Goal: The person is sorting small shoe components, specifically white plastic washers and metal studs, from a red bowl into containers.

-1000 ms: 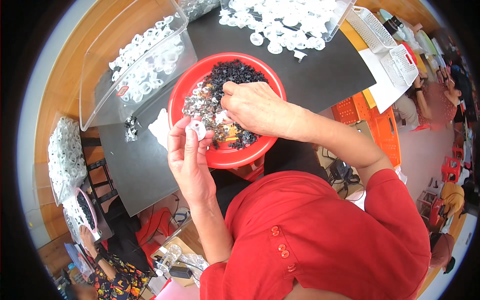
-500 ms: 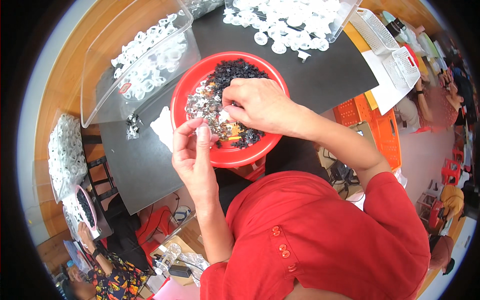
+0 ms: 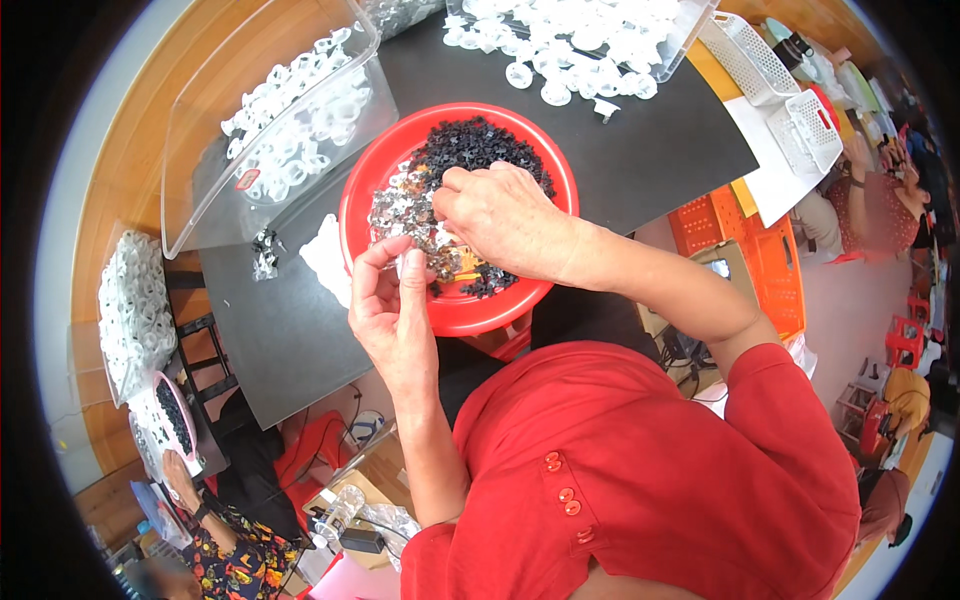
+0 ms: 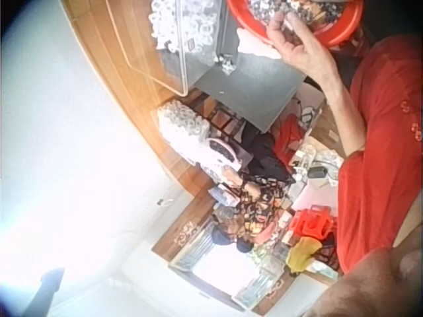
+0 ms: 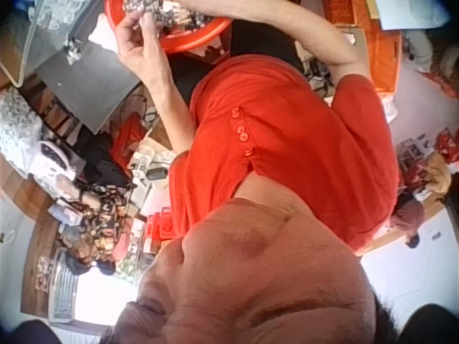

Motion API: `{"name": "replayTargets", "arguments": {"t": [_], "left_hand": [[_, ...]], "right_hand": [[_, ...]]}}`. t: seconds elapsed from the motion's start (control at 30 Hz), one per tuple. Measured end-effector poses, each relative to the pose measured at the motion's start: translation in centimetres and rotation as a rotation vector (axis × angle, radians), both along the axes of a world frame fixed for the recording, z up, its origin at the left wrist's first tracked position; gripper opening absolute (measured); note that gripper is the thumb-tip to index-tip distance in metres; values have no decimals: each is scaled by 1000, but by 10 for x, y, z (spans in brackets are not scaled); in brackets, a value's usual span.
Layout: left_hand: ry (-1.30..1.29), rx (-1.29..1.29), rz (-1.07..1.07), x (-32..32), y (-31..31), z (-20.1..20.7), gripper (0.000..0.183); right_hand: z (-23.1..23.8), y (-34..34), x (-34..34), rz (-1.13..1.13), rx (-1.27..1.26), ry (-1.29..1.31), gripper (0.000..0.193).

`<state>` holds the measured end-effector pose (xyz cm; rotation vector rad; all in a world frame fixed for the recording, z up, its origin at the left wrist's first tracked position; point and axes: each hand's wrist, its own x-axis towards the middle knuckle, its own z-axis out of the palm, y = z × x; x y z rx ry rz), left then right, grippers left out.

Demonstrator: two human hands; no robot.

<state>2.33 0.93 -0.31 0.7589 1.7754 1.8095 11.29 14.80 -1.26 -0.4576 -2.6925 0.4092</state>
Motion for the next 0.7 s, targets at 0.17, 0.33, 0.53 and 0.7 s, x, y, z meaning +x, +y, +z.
{"name": "replayTargets", "arguments": {"t": [0.17, 0.33, 0.53, 0.7], "left_hand": [[-24, 14, 0, 0, -1, 1, 13], [-14, 25, -42, 1, 1, 4, 14], [-343, 117, -174, 2, 6, 7, 12], [-356, 122, -134, 3, 8, 7, 11]], "right_hand": [[4, -1, 2, -27, -19, -21, 12], [28, 17, 12, 89, -1010, 87, 19], [32, 14, 13, 287, -1292, 217, 16], [28, 9, 12, 287, -1263, 288, 16]]}}
